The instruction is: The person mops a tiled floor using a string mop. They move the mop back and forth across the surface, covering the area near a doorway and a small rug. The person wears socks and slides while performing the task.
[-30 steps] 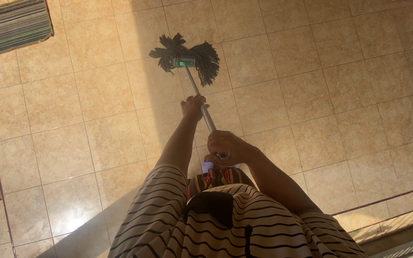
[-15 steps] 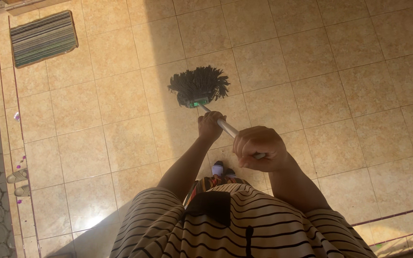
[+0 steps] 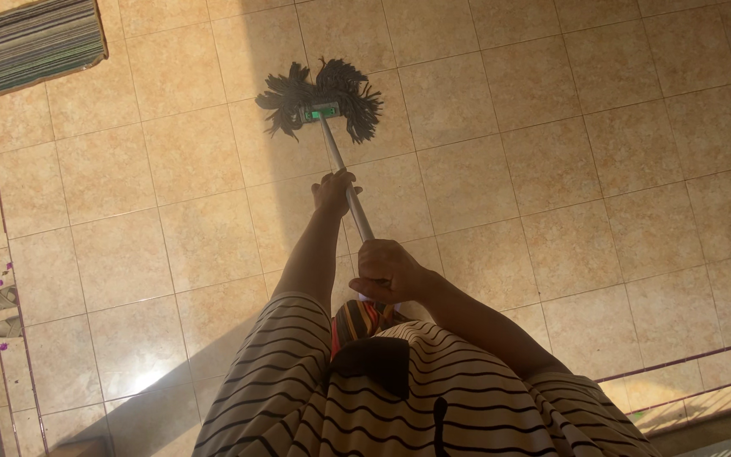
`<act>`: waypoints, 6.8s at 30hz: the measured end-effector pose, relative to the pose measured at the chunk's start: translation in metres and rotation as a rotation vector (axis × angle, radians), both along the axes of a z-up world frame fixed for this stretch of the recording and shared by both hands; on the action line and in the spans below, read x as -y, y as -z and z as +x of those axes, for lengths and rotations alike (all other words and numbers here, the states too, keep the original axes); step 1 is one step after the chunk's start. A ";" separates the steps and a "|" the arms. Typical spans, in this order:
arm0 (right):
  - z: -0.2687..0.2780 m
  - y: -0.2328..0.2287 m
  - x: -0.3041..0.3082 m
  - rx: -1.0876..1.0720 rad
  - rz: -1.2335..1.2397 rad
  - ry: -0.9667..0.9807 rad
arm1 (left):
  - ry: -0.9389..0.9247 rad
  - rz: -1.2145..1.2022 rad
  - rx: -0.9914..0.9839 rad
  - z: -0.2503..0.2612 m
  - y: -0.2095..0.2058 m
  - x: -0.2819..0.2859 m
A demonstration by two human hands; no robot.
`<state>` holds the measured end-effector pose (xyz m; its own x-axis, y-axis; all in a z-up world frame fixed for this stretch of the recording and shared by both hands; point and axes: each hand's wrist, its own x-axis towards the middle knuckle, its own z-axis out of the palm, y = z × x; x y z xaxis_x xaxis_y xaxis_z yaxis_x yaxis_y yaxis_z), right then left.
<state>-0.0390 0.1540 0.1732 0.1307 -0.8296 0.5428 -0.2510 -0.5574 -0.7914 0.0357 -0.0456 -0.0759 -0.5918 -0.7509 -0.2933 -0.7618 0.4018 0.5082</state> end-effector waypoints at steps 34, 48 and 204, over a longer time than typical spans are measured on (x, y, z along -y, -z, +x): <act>0.080 -0.031 0.074 0.070 -0.120 -0.089 | 0.053 -0.068 -0.064 0.082 -0.035 0.046; 0.115 -0.103 0.136 0.312 -0.124 -0.039 | 0.150 -0.106 0.004 0.141 -0.084 0.075; 0.617 -0.087 0.072 0.129 -0.169 -0.014 | 0.276 -0.163 0.024 0.618 -0.053 0.034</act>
